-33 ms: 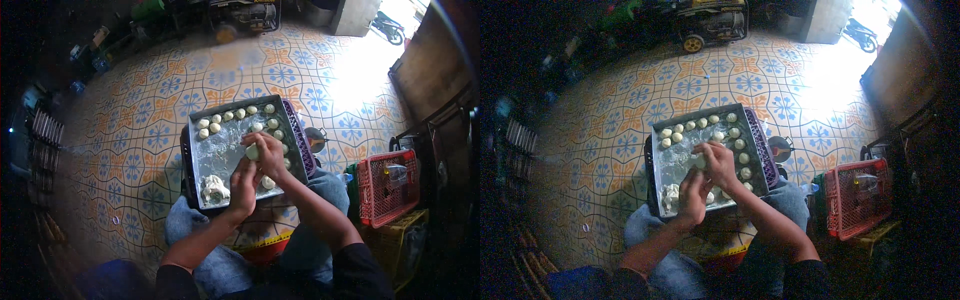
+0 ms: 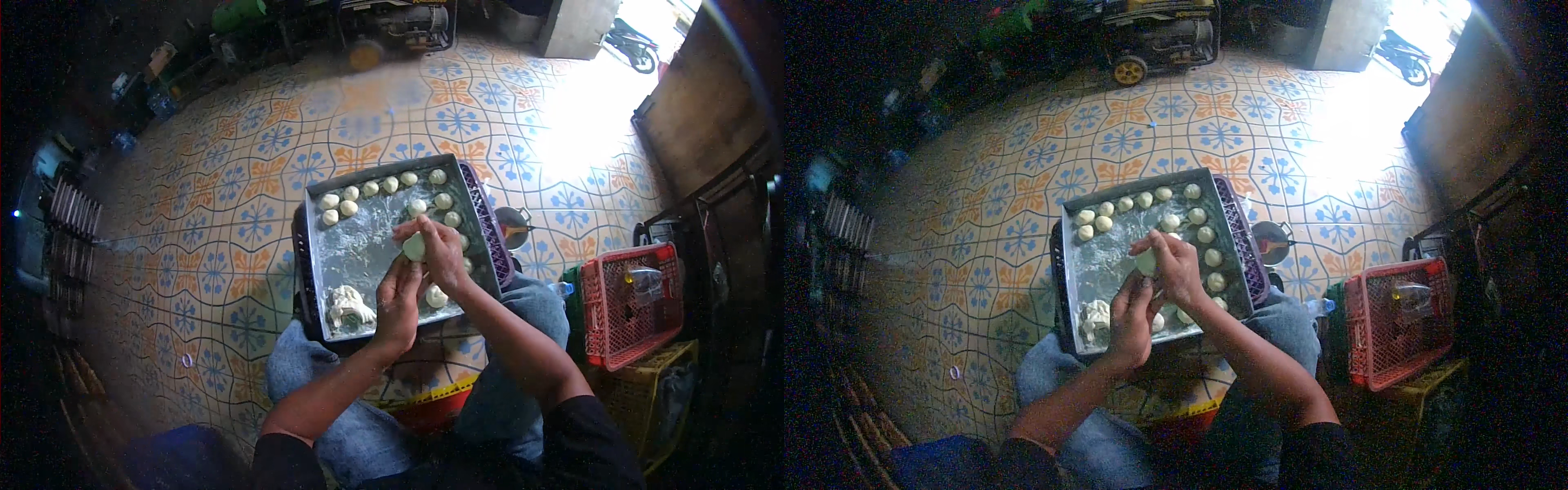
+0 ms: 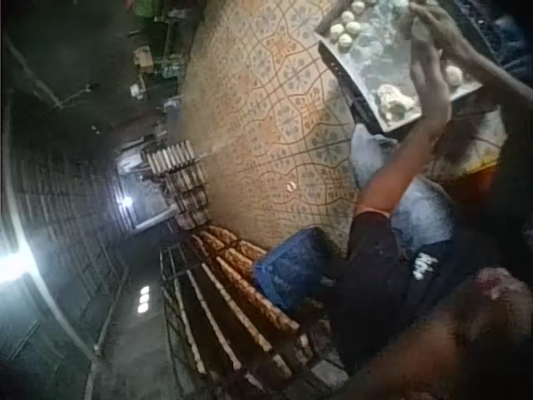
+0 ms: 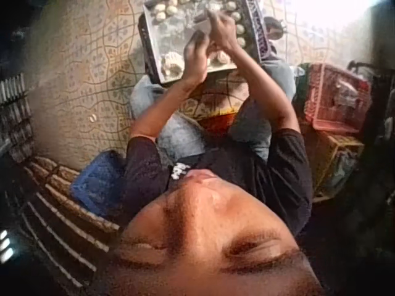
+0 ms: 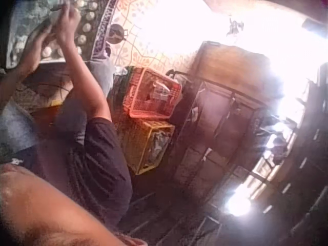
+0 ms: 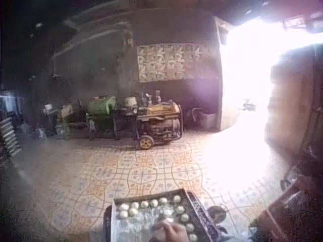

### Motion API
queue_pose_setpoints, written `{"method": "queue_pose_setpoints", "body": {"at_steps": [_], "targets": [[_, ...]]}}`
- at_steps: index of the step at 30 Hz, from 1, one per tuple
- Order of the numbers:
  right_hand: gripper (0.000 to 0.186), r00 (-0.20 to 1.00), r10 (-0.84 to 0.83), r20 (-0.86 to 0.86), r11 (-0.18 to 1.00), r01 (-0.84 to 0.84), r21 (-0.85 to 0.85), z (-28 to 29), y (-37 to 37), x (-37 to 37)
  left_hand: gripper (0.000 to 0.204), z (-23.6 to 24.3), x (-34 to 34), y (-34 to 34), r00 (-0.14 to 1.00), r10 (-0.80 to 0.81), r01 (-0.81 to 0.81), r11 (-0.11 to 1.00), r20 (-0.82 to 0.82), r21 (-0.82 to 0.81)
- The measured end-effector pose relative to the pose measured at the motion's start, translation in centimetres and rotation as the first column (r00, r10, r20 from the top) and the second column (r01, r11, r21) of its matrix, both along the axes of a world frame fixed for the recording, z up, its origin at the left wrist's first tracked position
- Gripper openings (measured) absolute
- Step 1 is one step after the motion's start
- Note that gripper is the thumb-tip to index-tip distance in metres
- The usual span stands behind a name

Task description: The person shapes portions of dough by hand, rolling them into spheres and placing them into a tray.

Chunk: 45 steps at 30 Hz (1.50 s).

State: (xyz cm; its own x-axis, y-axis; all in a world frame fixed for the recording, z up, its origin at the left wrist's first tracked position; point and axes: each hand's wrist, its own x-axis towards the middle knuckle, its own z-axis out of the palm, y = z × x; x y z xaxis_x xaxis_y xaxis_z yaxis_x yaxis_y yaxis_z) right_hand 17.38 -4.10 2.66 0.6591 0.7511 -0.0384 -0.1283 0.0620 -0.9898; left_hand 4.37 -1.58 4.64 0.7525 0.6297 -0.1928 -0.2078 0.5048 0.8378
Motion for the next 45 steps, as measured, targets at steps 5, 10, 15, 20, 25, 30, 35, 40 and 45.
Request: {"method": "queue_pose_setpoints", "body": {"at_steps": [5, 10, 15, 20, 25, 30, 35, 40, 45], "targets": [[0.061, 0.956, 0.05, -0.291, 0.999, -0.049, 0.009, 0.8, -0.8, -0.7, 0.03, -1.4, 0.8, 3.6, 0.989, 0.034, 0.035, 0.892, -0.143, 0.451], [0.057, 0.968, -0.003, -0.249, 0.993, 0.032, 0.114, 0.7, 0.0, -1.2, 0.024, -0.9, 0.4, 6.6, 0.951, 0.057, 0.149, 0.777, -0.304, 0.611], [0.031, 0.996, -0.076, -0.051, 0.996, 0.078, 0.038, -0.2, 0.4, -1.1, 0.028, 0.5, 0.5, 6.5, 0.956, 0.194, 0.01, 0.728, -0.22, 0.685], [0.034, 0.987, -0.086, -0.136, 0.994, 0.094, 0.052, -0.4, 0.5, -1.1, 0.039, 1.0, 0.2, 6.5, 0.968, 0.101, 0.129, 0.582, -0.229, 0.803], [0.039, 0.972, -0.035, -0.231, 0.991, 0.063, 0.117, -0.6, 0.0, -0.7, 0.047, 1.2, 0.0, 6.2, 0.969, 0.092, 0.182, 0.367, -0.23, 0.912], [0.044, 0.993, -0.075, -0.094, 0.996, 0.069, -0.061, -1.5, -0.5, -0.3, 0.032, 0.9, 0.4, 6.8, 0.955, 0.107, 0.231, 0.322, -0.277, 0.918], [0.048, 0.997, -0.081, -0.005, 0.988, 0.08, -0.132, 0.8, -0.8, -1.1, 0.029, 0.7, 0.0, 7.3, 0.933, 0.123, 0.288, 0.31, -0.338, 0.906], [0.05, 0.984, -0.107, 0.139, 0.978, 0.129, -0.163, 0.1, -1.0, -1.8, 0.033, 0.1, -0.1, 6.9, 0.944, 0.143, 0.246, 0.292, -0.297, 0.924], [0.06, 0.986, -0.119, -0.121, 0.977, 0.095, -0.192, -1.7, -1.0, -0.9, 0.036, 0.7, 0.0, 6.3, 0.939, 0.136, 0.274, 0.251, -0.315, 0.928]]}}
